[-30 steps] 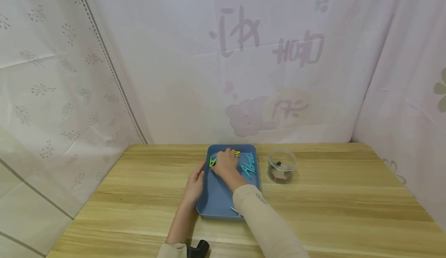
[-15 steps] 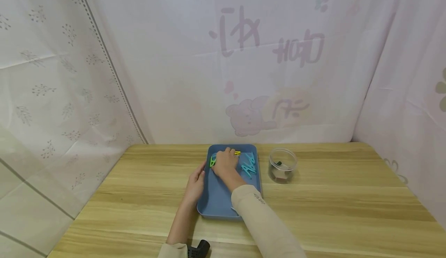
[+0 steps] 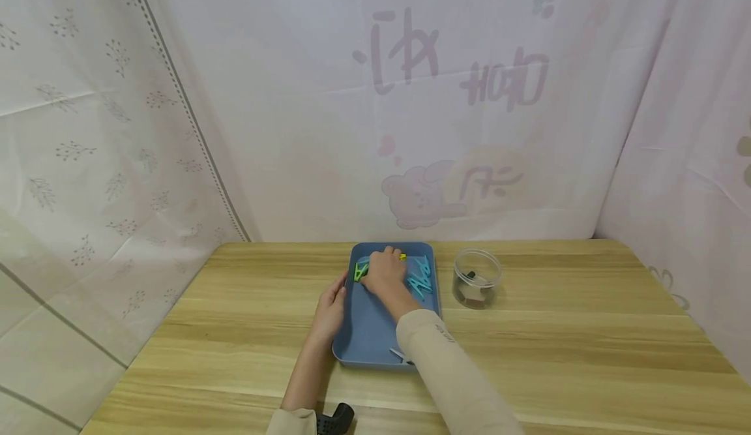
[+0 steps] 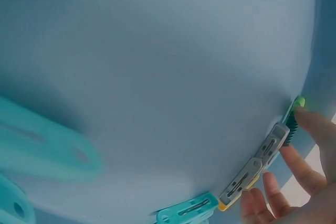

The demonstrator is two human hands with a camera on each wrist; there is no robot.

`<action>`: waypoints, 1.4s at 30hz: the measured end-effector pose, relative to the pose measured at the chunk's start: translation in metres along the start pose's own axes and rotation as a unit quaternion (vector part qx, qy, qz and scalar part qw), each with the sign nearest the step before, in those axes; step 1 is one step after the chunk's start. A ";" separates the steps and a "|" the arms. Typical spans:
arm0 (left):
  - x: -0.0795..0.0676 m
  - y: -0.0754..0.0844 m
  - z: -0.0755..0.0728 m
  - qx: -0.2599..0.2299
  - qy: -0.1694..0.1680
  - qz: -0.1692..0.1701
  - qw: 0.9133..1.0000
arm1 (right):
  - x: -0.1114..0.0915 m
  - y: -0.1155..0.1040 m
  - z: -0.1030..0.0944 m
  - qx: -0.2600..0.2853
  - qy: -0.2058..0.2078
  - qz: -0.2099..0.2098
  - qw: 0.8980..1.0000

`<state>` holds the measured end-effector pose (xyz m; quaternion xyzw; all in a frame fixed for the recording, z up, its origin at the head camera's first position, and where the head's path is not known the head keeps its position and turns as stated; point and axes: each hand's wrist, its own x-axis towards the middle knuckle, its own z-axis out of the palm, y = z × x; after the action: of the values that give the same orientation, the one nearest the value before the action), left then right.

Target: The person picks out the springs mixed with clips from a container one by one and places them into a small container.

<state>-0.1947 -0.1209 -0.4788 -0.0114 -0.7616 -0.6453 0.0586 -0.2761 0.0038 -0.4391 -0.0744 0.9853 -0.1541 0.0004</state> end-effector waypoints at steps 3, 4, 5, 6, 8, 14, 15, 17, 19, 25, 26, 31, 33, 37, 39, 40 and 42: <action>0.000 0.001 0.000 -0.002 -0.004 -0.005 1.000 | 0.000 0.002 -0.001 0.010 -0.002 -0.001 1.000; 0.001 0.002 0.000 -0.001 -0.004 -0.005 1.000 | 0.000 0.002 -0.001 0.014 -0.003 -0.002 1.000; 0.001 0.002 0.000 0.000 -0.005 -0.005 1.000 | -0.001 0.002 -0.002 0.019 -0.004 -0.003 1.000; 0.001 0.002 0.000 -0.002 -0.006 -0.007 1.000 | -0.002 0.002 -0.003 0.023 -0.006 -0.005 1.000; 0.001 0.002 0.000 -0.002 -0.007 -0.010 1.000 | -0.003 0.002 -0.005 0.029 -0.009 -0.012 0.999; 0.001 0.001 0.000 -0.004 -0.009 -0.005 1.000 | -0.006 0.001 -0.009 0.051 -0.005 -0.037 0.998; 0.000 0.001 0.000 -0.004 -0.009 -0.003 1.000 | -0.006 0.002 -0.010 0.056 -0.007 -0.039 0.998; 0.000 0.001 0.000 -0.005 -0.009 -0.003 1.000 | -0.006 0.003 -0.010 0.070 -0.010 -0.043 0.997; 0.000 0.001 0.000 -0.004 -0.009 -0.005 1.000 | -0.005 0.004 -0.011 0.084 -0.015 -0.044 0.995; -0.001 0.002 0.000 0.002 -0.008 -0.012 1.000 | -0.005 0.007 -0.015 0.117 -0.025 -0.051 0.991; -0.001 0.002 0.000 0.003 -0.007 -0.010 1.000 | -0.005 0.007 -0.016 0.120 -0.025 -0.054 0.991; 0.000 0.001 0.000 0.006 0.000 -0.008 1.000 | -0.004 0.008 -0.018 0.135 -0.026 -0.059 0.989; 0.000 0.000 0.000 0.008 0.003 -0.007 1.000 | -0.004 0.009 -0.019 0.141 -0.025 -0.064 0.988; 0.000 0.000 0.000 0.010 0.003 -0.006 1.000 | -0.003 0.012 -0.020 0.156 -0.022 -0.077 0.985; 0.000 0.000 0.000 0.007 0.003 -0.007 1.000 | -0.004 0.014 -0.021 0.165 -0.022 -0.083 0.983; 0.000 0.000 0.000 0.005 0.003 -0.007 1.000 | -0.004 0.014 -0.021 0.169 -0.023 -0.084 0.982; 0.000 0.000 0.000 0.003 0.003 -0.008 1.000 | -0.005 0.015 -0.023 0.180 -0.025 -0.086 0.980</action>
<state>-0.1945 -0.1209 -0.4787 -0.0035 -0.7635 -0.6433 0.0557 -0.2744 0.0259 -0.4221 -0.1612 0.9311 -0.3261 0.0252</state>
